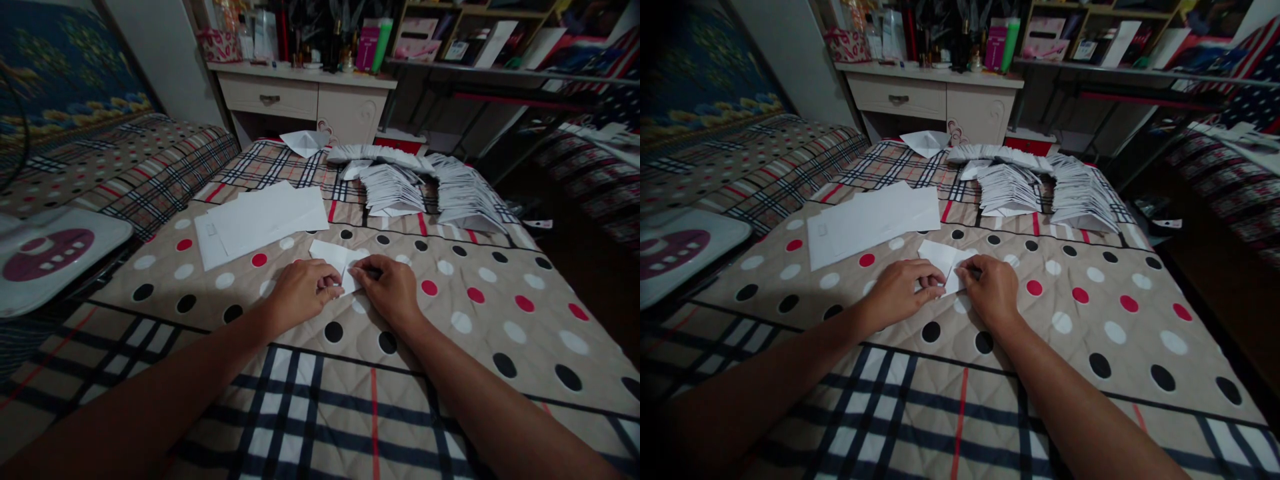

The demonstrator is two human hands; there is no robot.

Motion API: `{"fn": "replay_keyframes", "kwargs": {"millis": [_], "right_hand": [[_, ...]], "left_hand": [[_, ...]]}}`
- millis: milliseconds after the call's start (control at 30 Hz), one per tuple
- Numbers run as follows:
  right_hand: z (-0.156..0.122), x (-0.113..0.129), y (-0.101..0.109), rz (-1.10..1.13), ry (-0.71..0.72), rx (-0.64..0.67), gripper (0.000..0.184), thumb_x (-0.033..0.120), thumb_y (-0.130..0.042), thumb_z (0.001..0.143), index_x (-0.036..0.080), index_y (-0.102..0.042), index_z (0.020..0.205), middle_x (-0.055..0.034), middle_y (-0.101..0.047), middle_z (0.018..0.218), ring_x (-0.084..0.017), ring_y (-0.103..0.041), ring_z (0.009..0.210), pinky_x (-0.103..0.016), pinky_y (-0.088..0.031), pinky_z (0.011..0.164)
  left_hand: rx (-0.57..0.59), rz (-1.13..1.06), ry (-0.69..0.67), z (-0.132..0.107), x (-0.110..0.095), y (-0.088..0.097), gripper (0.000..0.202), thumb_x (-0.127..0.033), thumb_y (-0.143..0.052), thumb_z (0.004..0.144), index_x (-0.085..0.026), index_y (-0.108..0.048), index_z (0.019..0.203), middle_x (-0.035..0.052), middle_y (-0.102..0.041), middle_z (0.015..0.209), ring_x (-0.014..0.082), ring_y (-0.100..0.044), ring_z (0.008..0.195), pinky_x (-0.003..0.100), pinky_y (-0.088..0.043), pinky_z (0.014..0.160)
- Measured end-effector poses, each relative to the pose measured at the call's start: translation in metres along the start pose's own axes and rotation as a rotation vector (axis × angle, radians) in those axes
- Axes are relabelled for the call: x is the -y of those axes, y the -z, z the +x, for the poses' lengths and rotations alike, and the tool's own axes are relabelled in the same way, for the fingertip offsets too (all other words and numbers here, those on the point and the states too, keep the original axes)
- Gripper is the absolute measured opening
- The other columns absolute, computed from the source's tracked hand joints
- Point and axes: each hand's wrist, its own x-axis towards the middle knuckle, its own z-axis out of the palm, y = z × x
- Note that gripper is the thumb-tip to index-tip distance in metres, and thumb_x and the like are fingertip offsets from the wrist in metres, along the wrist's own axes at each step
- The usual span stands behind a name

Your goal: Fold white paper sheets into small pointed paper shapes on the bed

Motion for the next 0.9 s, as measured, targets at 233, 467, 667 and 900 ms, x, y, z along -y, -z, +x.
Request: {"fn": "replay_keyframes", "kwargs": {"millis": [233,467,667,900], "right_hand": [[0.000,-0.001,0.000,0.003,0.008,-0.010,0.012,0.033,-0.069,0.079,0.023,-0.075,0.080,-0.0015,-0.075,0.075,-0.019,-0.068,0.068,-0.027,-0.040,0.060],[0.001,0.001,-0.001,0.000,-0.003,-0.017,0.013,0.034,-0.070,0.078,0.023,-0.076,0.081,-0.0017,-0.075,0.075,-0.019,-0.068,0.067,-0.027,-0.040,0.059],[0.001,0.000,-0.002,0.024,-0.018,-0.020,0.012,0.035,-0.070,0.077,0.024,-0.076,0.080,-0.0014,-0.075,0.075,-0.019,-0.068,0.067,-0.027,-0.040,0.059],[0.001,0.002,-0.001,-0.003,-0.022,-0.023,0.014,0.035,-0.070,0.078,0.024,-0.076,0.081,-0.0018,-0.076,0.077,-0.019,-0.069,0.069,-0.027,-0.041,0.059]], "left_hand": [[0.059,-0.013,-0.042,0.002,0.006,0.002,0.036,-0.011,-0.069,0.079,-0.028,-0.070,0.110,-0.0036,-0.067,0.083,0.0112,-0.059,0.074,0.025,-0.044,0.073],[0.072,0.067,-0.091,0.003,0.010,0.002,0.030,-0.014,-0.070,0.080,-0.028,-0.073,0.106,-0.0012,-0.065,0.090,0.0132,-0.060,0.079,0.027,-0.045,0.073],[0.060,0.056,-0.104,0.002,0.014,0.000,0.032,-0.016,-0.071,0.080,-0.030,-0.072,0.109,-0.0007,-0.063,0.101,0.0110,-0.060,0.075,0.027,-0.048,0.074],[0.032,0.120,-0.194,0.002,0.015,-0.001,0.032,-0.017,-0.069,0.082,-0.031,-0.070,0.110,0.0006,-0.062,0.114,0.0172,-0.062,0.102,0.034,-0.050,0.090]]}}
